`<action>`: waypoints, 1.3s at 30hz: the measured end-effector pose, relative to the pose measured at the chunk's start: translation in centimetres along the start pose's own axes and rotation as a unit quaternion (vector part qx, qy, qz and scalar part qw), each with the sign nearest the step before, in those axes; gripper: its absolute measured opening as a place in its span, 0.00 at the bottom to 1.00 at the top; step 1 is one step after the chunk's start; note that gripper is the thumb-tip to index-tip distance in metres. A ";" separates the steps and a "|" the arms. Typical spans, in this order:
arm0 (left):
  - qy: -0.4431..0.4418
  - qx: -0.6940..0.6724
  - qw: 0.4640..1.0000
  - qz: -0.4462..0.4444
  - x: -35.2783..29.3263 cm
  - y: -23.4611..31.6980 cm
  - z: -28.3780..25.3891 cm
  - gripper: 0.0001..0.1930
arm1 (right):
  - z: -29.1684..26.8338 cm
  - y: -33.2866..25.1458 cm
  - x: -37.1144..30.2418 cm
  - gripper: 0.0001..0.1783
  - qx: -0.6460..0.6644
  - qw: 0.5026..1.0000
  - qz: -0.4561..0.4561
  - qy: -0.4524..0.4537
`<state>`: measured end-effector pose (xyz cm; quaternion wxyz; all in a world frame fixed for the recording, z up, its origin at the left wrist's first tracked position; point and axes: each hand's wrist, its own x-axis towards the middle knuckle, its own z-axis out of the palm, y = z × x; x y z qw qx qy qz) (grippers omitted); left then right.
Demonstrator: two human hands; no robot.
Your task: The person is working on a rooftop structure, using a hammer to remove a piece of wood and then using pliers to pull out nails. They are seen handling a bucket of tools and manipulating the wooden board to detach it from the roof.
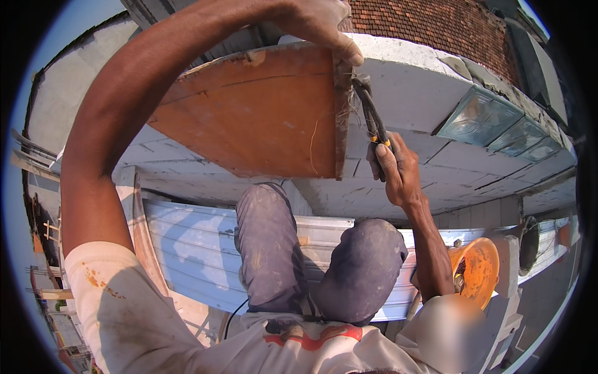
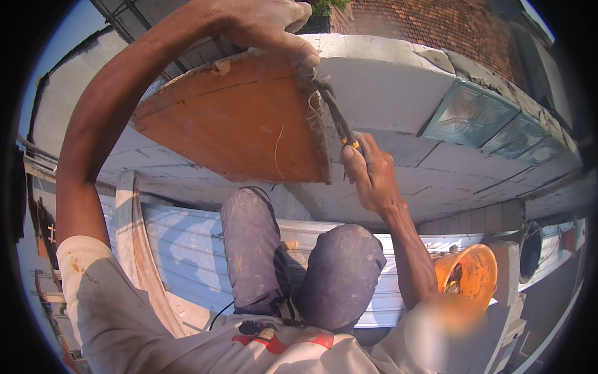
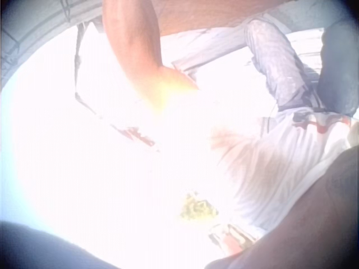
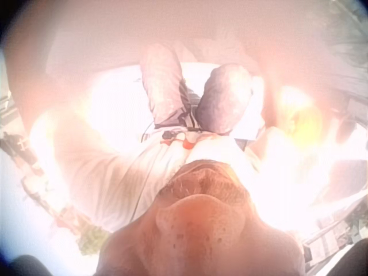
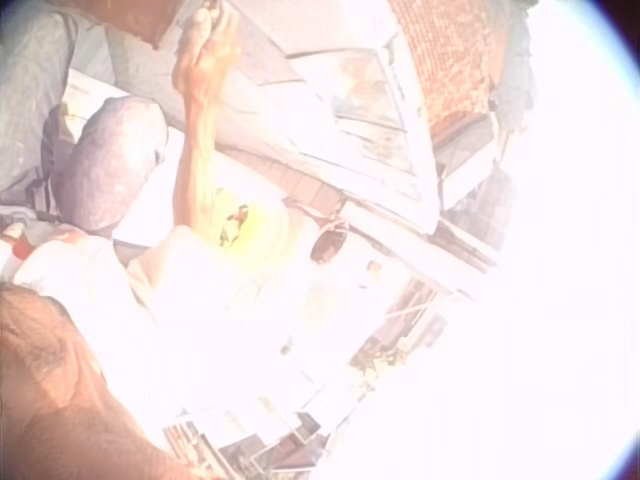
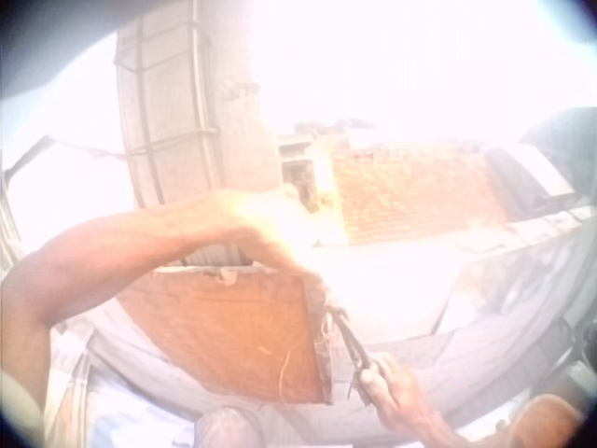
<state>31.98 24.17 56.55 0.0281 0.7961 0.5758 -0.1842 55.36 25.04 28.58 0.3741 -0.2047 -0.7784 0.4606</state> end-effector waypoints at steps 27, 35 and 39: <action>0.036 0.017 0.999 -0.004 -0.6 -0.5 1.1 0.33 | -6.1 -11.4 3.2 0.30 -0.271 0.921 0.229 -0.163; 0.045 0.018 0.999 0.007 -0.5 -0.1 0.6 0.34 | -5.7 -9.4 -0.3 0.22 -0.560 0.813 -0.152 0.038; 0.046 0.017 0.999 0.014 0.3 -0.1 1.1 0.35 | -7.0 -8.6 1.2 0.36 -0.028 0.976 0.183 -0.112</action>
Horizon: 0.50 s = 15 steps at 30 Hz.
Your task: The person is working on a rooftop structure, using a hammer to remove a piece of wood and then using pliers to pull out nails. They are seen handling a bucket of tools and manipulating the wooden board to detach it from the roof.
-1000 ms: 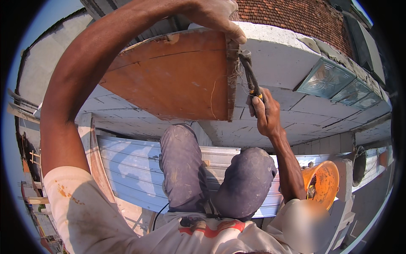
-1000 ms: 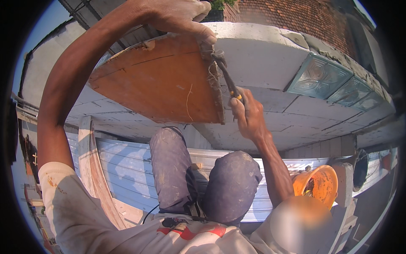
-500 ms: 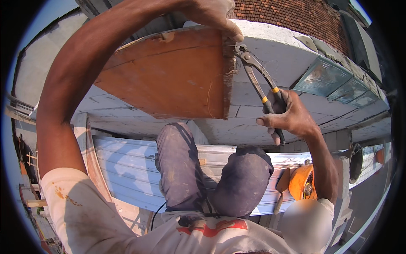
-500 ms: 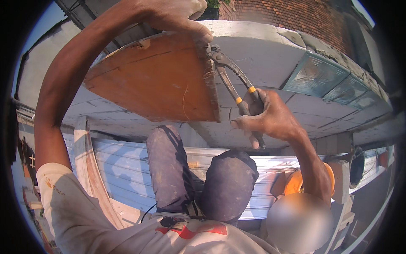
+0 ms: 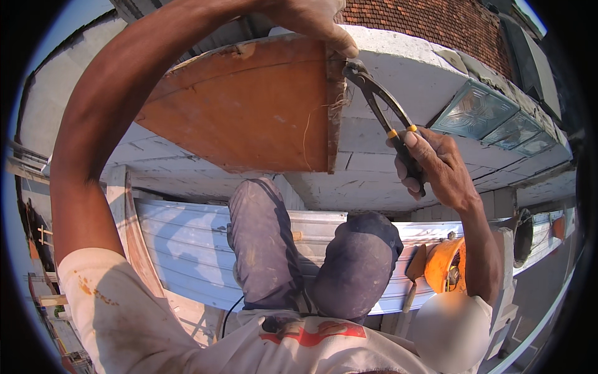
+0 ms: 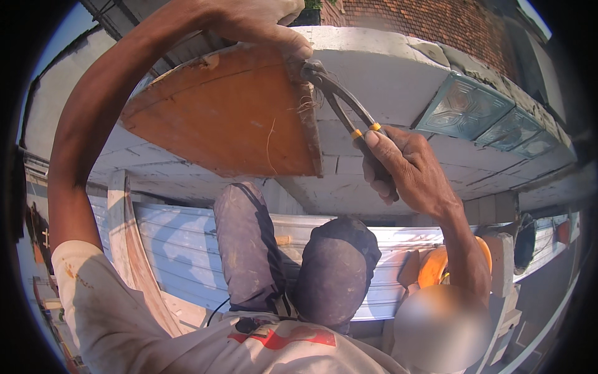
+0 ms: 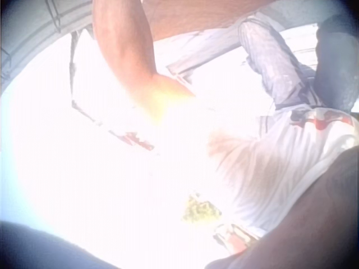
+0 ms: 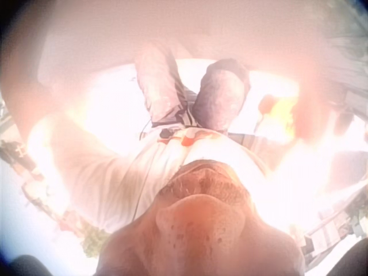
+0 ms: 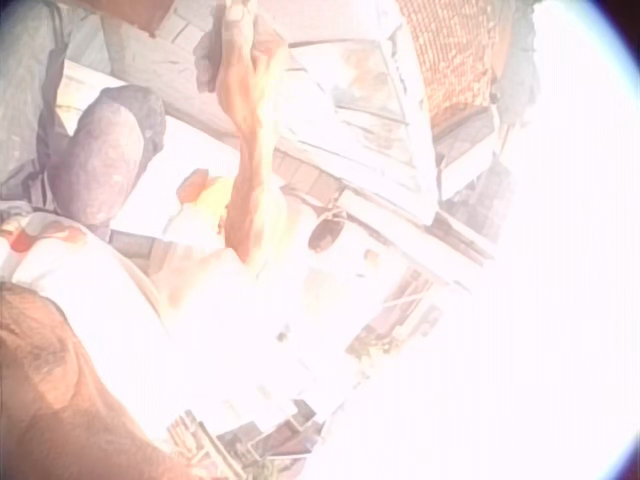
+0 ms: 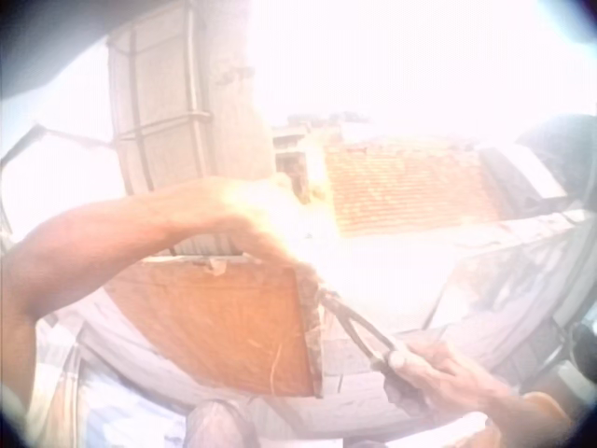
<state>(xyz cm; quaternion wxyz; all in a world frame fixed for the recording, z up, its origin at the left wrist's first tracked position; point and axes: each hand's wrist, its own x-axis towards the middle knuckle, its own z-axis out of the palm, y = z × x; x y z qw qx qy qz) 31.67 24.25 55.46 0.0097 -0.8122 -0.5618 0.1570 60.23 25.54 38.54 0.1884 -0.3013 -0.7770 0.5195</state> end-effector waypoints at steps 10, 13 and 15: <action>0.000 0.001 1.000 -0.011 -0.4 -0.1 -0.1 0.36 | 1.3 1.3 0.7 0.30 0.314 0.940 0.058 -0.123; -0.002 0.004 1.000 -0.015 -0.6 -0.1 0.1 0.36 | 0.4 -0.8 0.3 0.27 0.274 0.952 0.084 -0.104; 0.001 0.002 1.000 -0.014 -0.7 0.0 0.2 0.36 | -0.1 -1.7 0.1 0.28 0.341 0.929 0.088 -0.112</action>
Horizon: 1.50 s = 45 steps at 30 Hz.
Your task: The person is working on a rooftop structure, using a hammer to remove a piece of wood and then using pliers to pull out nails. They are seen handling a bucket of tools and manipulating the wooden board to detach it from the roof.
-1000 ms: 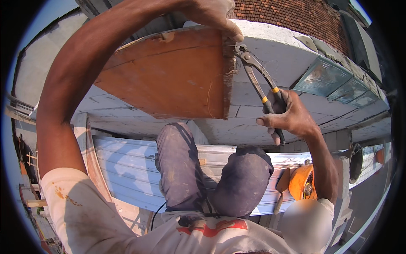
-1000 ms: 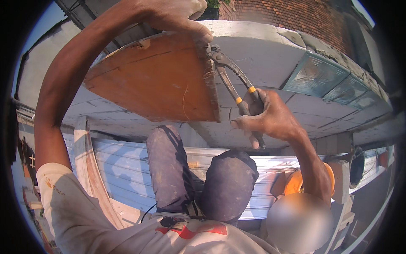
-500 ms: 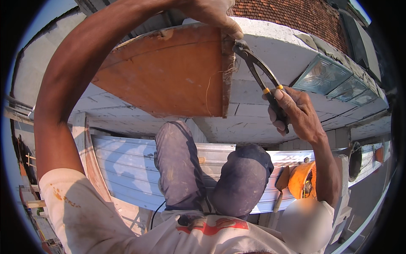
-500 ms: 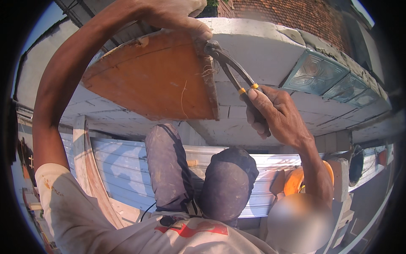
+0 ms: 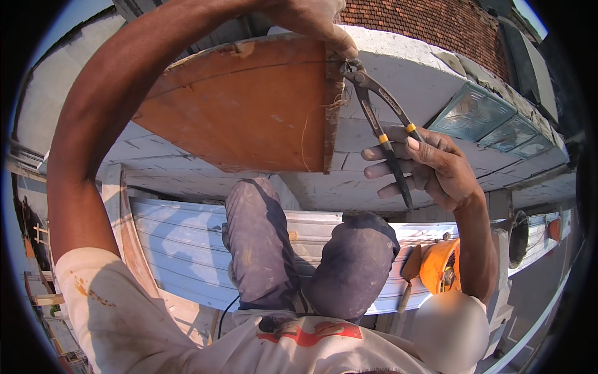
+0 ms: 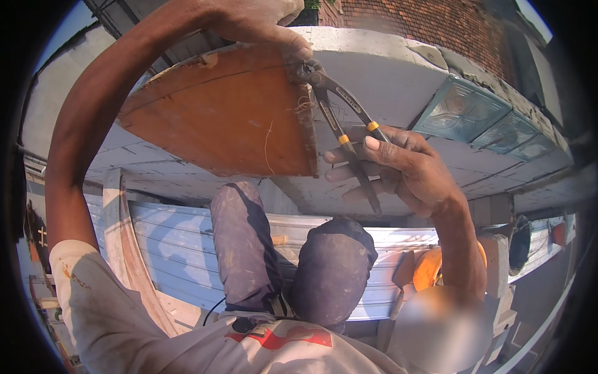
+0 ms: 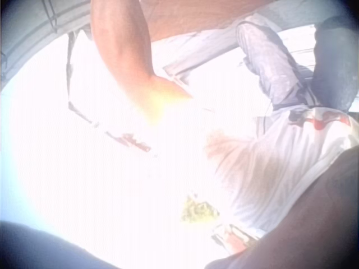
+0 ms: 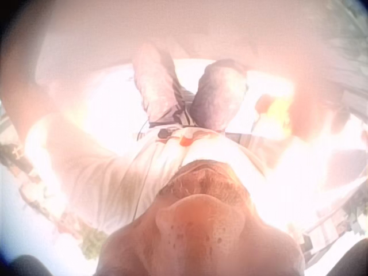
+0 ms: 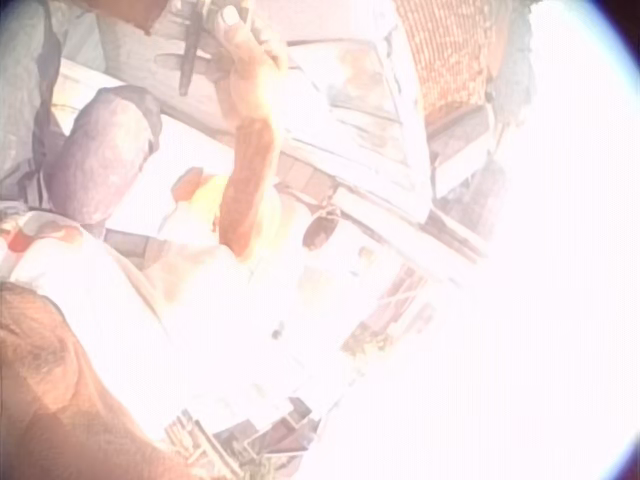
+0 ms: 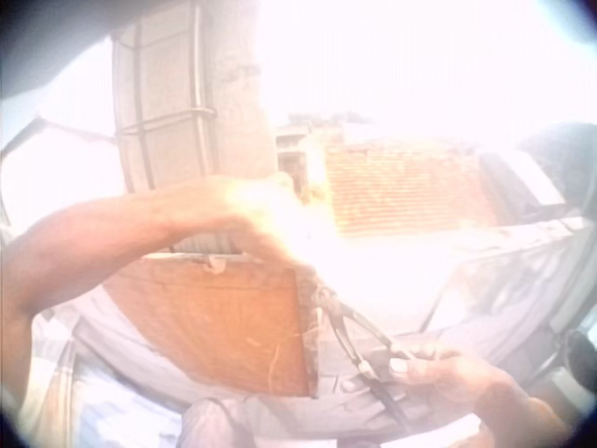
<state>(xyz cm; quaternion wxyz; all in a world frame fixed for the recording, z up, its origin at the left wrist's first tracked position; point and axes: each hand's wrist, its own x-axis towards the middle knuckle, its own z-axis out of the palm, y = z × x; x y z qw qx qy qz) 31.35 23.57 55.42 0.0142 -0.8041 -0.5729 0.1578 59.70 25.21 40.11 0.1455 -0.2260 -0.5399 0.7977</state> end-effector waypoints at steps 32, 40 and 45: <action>0.004 -0.003 1.000 0.006 0.4 -0.5 0.1 0.39 | 1.3 5.4 3.2 0.25 -0.316 0.939 -0.098 0.094; 0.007 -0.001 1.000 0.008 0.7 -0.7 0.4 0.40 | 2.1 -0.8 -0.4 0.26 -0.763 0.593 -0.151 0.210; 0.013 -0.004 1.000 0.012 0.8 -0.4 0.7 0.41 | 1.3 -0.4 -1.5 0.29 -0.842 0.394 -0.275 0.246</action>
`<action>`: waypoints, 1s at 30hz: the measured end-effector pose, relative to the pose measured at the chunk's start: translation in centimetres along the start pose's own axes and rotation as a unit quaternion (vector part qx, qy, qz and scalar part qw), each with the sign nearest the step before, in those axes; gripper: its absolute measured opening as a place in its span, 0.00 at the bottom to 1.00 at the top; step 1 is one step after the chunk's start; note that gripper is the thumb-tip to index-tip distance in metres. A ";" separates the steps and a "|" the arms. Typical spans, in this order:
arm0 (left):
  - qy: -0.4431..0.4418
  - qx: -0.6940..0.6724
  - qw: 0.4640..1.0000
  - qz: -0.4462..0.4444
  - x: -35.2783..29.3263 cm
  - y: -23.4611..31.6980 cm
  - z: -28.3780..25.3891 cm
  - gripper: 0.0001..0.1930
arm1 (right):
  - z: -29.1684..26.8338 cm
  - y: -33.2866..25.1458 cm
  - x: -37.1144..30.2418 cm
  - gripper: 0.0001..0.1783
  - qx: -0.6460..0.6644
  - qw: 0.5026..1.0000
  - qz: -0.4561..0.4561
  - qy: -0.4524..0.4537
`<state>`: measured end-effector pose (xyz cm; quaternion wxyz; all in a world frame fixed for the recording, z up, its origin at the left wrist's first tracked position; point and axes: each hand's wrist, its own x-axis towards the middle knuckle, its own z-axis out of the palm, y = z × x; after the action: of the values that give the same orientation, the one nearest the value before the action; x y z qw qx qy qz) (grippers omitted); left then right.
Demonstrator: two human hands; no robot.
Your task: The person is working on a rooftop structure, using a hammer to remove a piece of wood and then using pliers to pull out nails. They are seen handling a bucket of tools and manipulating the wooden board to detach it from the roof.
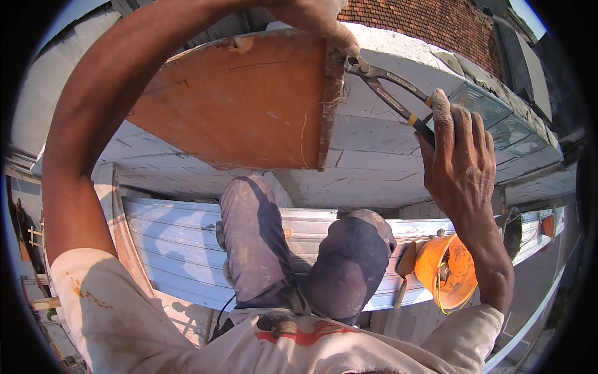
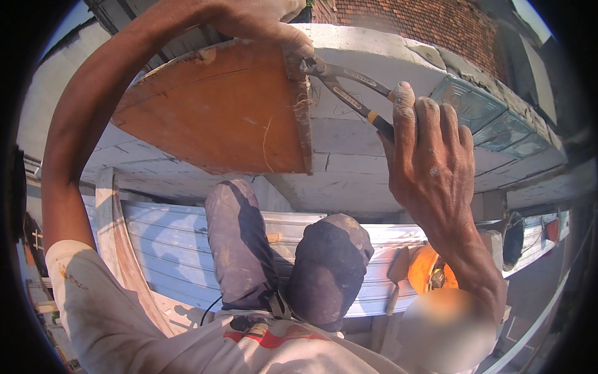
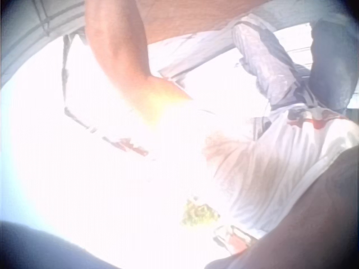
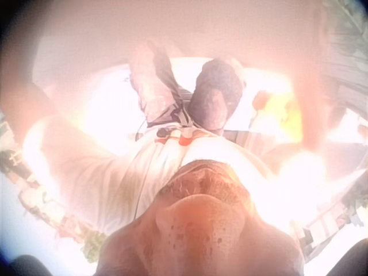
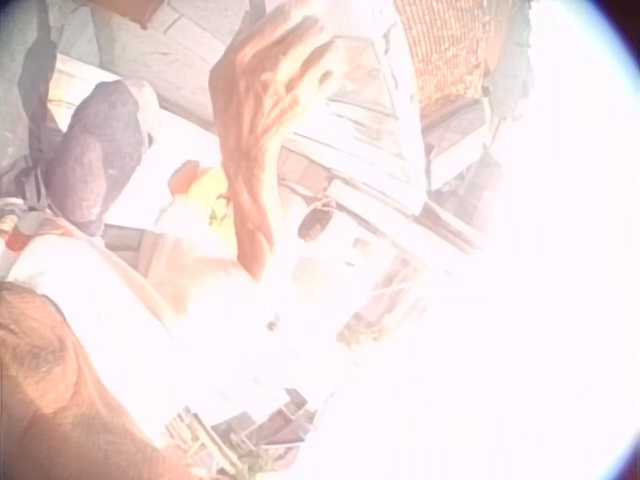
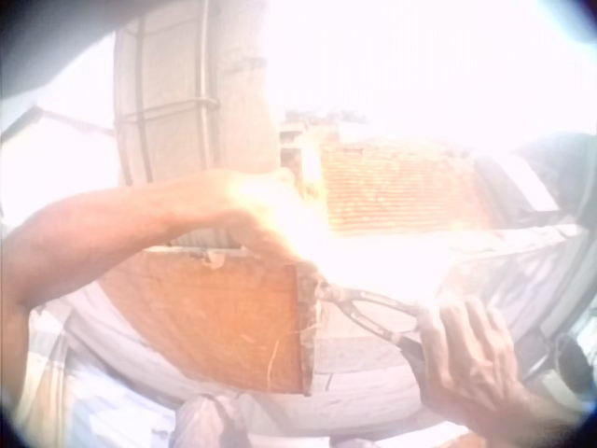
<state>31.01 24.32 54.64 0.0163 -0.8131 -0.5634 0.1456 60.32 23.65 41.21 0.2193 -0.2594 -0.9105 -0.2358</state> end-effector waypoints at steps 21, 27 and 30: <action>-0.001 0.008 1.000 0.005 0.7 -0.5 1.0 0.43 | 4.1 -2.1 -1.1 0.35 0.824 0.467 0.230 -0.225; -0.008 0.007 1.000 -0.005 0.5 -1.0 1.4 0.44 | 1.2 -0.9 0.6 0.31 0.307 0.926 0.163 -0.147; -0.008 0.011 1.000 -0.004 0.8 -0.9 1.4 0.44 | 1.9 -1.5 -0.7 0.27 0.017 0.998 0.050 0.046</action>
<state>30.07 25.22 53.29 0.0210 -0.8093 -0.5651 0.1586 59.46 23.34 38.90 0.2773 -0.2898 -0.8891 -0.2207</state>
